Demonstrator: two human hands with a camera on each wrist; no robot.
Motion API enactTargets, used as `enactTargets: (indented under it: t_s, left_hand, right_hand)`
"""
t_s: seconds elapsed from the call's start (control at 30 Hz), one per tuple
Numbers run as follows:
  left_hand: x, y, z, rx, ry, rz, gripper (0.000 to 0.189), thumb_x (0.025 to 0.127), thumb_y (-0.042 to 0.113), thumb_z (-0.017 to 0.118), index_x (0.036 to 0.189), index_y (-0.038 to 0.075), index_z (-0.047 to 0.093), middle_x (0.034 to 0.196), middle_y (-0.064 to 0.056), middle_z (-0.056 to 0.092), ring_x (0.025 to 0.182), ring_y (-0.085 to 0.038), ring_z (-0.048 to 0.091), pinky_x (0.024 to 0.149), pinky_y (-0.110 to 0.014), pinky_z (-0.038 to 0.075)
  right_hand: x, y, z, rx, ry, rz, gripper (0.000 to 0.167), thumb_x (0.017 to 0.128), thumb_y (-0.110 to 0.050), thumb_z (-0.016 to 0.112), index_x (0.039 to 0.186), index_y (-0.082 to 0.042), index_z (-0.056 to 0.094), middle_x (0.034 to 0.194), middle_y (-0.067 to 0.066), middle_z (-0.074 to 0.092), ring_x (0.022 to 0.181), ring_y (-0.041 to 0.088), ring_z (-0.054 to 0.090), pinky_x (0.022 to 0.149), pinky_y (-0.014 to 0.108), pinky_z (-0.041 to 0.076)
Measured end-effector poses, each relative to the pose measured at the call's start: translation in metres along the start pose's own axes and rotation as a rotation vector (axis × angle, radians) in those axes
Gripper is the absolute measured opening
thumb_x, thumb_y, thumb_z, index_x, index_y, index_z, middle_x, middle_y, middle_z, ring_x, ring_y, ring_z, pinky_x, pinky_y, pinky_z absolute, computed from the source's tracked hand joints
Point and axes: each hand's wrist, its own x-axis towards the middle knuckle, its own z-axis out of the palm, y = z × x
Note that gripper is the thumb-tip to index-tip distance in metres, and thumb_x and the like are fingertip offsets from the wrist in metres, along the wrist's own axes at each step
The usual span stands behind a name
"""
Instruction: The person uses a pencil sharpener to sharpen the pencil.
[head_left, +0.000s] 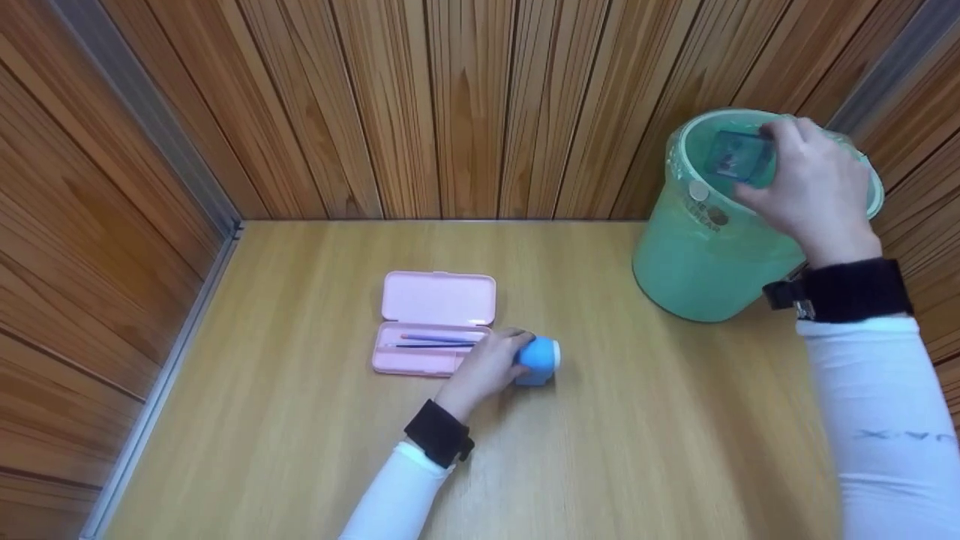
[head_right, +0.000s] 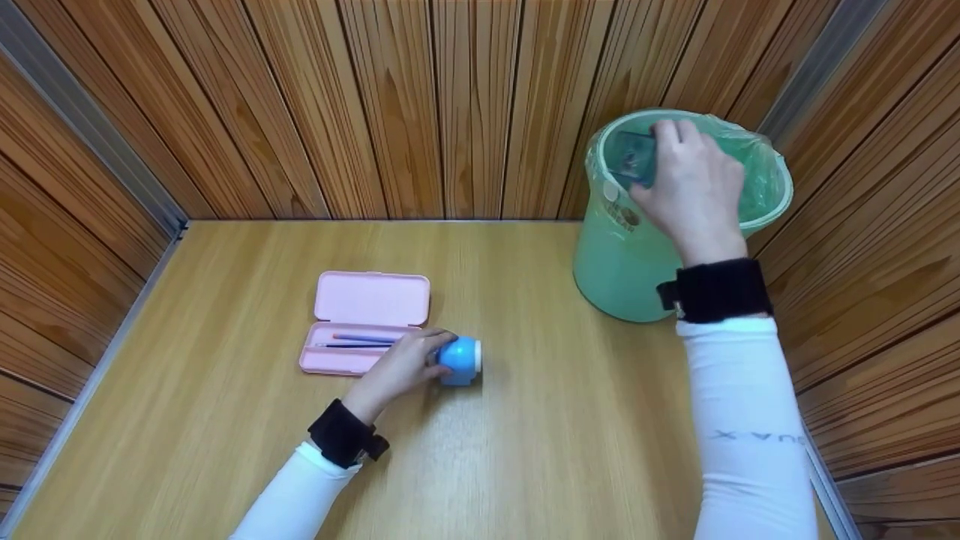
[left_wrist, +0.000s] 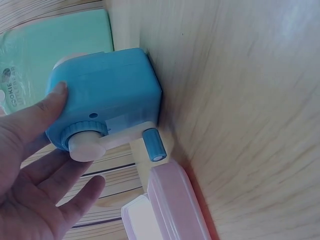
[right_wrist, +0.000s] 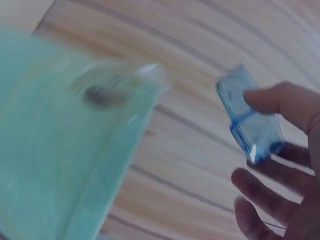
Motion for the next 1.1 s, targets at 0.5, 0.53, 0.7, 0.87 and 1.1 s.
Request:
enactTargets:
  t_s: [0.5, 0.53, 0.7, 0.87, 1.1]
  left_hand:
    - [0.000, -0.003, 0.004, 0.017, 0.041, 0.040, 0.048, 0.085, 0.016, 0.078, 0.128, 0.002, 0.063, 0.124, -0.015, 0.063, 0.115, -0.028, 0.060, 0.100, -0.037, 0.046]
    - [0.000, -0.003, 0.004, 0.010, 0.036, 0.036, 0.048, 0.085, 0.016, 0.077, 0.128, 0.002, 0.062, 0.125, -0.015, 0.063, 0.116, -0.028, 0.060, 0.100, -0.038, 0.046]
    - [0.000, -0.002, 0.004, -0.027, 0.005, 0.010, 0.048, 0.087, 0.016, 0.075, 0.131, 0.003, 0.061, 0.128, -0.014, 0.062, 0.118, -0.028, 0.058, 0.101, -0.038, 0.045]
    - [0.001, -0.002, 0.005, -0.035, 0.004, 0.006, 0.049, 0.087, 0.015, 0.076, 0.131, 0.003, 0.061, 0.128, -0.015, 0.061, 0.118, -0.028, 0.058, 0.100, -0.039, 0.045]
    - [0.002, -0.003, 0.004, -0.028, 0.027, 0.023, 0.049, 0.085, 0.015, 0.077, 0.130, 0.002, 0.061, 0.126, -0.015, 0.062, 0.116, -0.028, 0.060, 0.100, -0.038, 0.046]
  right_hand:
    - [0.010, 0.041, 0.039, -0.201, 0.165, -0.151, 0.049, 0.072, 0.003, 0.072, 0.120, 0.006, 0.058, 0.115, 0.030, 0.058, 0.099, 0.053, 0.051, 0.077, 0.068, 0.043]
    - [0.009, 0.042, 0.042, -0.201, 0.170, -0.161, 0.048, 0.073, 0.005, 0.071, 0.118, 0.006, 0.058, 0.114, 0.029, 0.058, 0.099, 0.052, 0.051, 0.076, 0.067, 0.043]
    - [0.009, 0.045, 0.051, -0.221, 0.191, -0.187, 0.040, 0.079, 0.010, 0.065, 0.118, 0.005, 0.059, 0.116, 0.027, 0.059, 0.100, 0.051, 0.051, 0.075, 0.065, 0.043]
    - [0.011, 0.047, 0.051, -0.249, 0.213, -0.261, 0.029, 0.091, 0.010, 0.056, 0.119, 0.003, 0.058, 0.117, 0.026, 0.058, 0.092, 0.051, 0.056, 0.074, 0.063, 0.044]
    - [0.016, 0.052, 0.048, -0.237, 0.201, -0.419, 0.029, 0.091, 0.014, 0.054, 0.117, 0.002, 0.059, 0.115, 0.024, 0.058, 0.089, 0.050, 0.056, 0.071, 0.062, 0.044]
